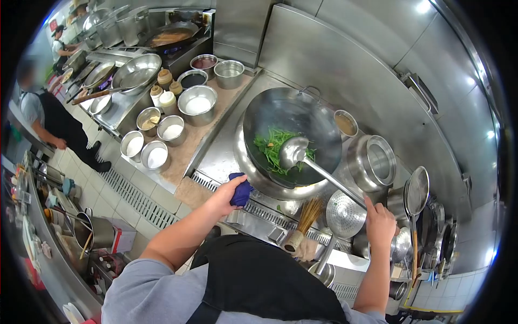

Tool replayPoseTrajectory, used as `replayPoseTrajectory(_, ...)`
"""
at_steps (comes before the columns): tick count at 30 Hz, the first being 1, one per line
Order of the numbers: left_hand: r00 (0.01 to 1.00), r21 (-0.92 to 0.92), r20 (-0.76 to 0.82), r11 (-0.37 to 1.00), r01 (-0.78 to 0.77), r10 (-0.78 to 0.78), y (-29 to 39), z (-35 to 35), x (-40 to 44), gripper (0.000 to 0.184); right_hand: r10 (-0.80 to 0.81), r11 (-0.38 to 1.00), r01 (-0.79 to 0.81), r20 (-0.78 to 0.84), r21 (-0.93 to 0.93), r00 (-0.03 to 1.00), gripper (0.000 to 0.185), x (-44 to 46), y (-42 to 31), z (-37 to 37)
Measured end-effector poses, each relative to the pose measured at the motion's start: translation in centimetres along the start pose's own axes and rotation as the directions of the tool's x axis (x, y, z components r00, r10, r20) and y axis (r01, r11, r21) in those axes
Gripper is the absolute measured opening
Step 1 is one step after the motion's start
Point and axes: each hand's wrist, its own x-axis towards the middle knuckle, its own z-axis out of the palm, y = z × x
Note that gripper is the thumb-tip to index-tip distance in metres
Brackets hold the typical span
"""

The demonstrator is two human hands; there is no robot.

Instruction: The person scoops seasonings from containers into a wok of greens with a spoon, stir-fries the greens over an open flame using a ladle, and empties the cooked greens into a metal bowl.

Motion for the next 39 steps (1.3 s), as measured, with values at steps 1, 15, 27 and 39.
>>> replayPoseTrajectory(1,1.0,0.022,0.009,1.0,0.007,-0.007,0.0,0.3,0.2,0.027,0.074,0.995,-0.078,0.057,0.065,0.996,0.044,-0.7,-0.2,-0.2)
replayPoseTrajectory(15,0.985,0.13,0.044,0.979,0.158,-0.164,-0.3,8.0,3.8,0.042,0.297,0.775,-0.465,0.404,0.427,0.865,0.043,-3.1,-11.5,5.4)
replayPoseTrajectory(27,0.979,-0.098,-0.05,0.976,0.193,-0.199,-1.9,12.5,-3.7,0.014,0.029,0.694,-0.349,0.459,0.63,0.888,0.039,-5.0,-2.5,-2.6)
replayPoseTrajectory(39,0.972,0.192,-0.15,0.959,0.21,-0.183,-5.5,5.9,-0.2,0.015,0.307,0.803,-0.416,0.301,0.427,0.903,0.045,-5.4,-6.2,-0.2)
